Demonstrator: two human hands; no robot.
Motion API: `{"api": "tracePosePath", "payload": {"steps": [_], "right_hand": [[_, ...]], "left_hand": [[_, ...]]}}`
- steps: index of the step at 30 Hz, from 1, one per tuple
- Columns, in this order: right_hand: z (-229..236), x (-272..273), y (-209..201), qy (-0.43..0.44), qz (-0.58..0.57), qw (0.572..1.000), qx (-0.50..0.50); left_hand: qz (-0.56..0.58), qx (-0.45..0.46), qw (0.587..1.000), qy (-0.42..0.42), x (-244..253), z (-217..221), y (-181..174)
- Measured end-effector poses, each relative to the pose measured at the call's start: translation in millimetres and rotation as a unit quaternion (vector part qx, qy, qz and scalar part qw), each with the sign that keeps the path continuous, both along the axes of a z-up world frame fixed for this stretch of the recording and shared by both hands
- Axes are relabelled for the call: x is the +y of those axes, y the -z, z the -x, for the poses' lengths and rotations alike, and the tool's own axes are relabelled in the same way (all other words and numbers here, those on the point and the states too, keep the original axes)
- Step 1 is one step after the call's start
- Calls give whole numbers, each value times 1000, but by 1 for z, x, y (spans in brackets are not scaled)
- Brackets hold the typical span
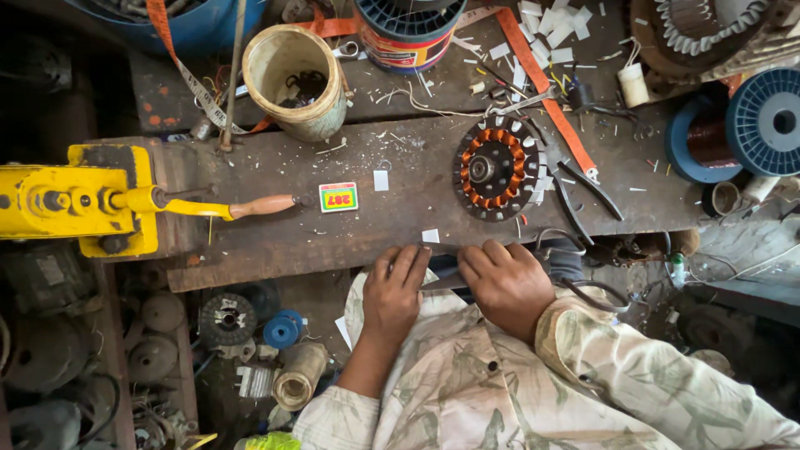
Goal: The person cuts small rectangular pieces of white insulating material using scissors and places them into the slots of a copper-wound motor stator. They repeatedly cut, trim, and insert the material to insulate the windings.
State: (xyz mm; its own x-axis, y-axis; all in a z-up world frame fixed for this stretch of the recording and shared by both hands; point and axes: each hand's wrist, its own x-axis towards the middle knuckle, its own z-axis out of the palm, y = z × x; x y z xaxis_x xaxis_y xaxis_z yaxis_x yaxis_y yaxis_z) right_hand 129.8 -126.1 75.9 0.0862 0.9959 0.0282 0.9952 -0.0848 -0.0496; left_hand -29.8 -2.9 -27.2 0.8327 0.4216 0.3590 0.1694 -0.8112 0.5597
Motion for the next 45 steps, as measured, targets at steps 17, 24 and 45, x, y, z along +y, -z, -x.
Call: {"api": "tracePosePath", "payload": {"steps": [17, 24, 45], "right_hand": [[11, -8, 16, 34, 3, 999, 0], [11, -10, 14, 22, 0, 1000, -5], [9, -66, 30, 29, 74, 985, 152]], "left_hand": [[1, -18, 1000, -13, -2, 0, 3], [-16, -16, 999, -26, -5, 3, 1], [93, 70, 992, -42, 19, -29, -65]]}}
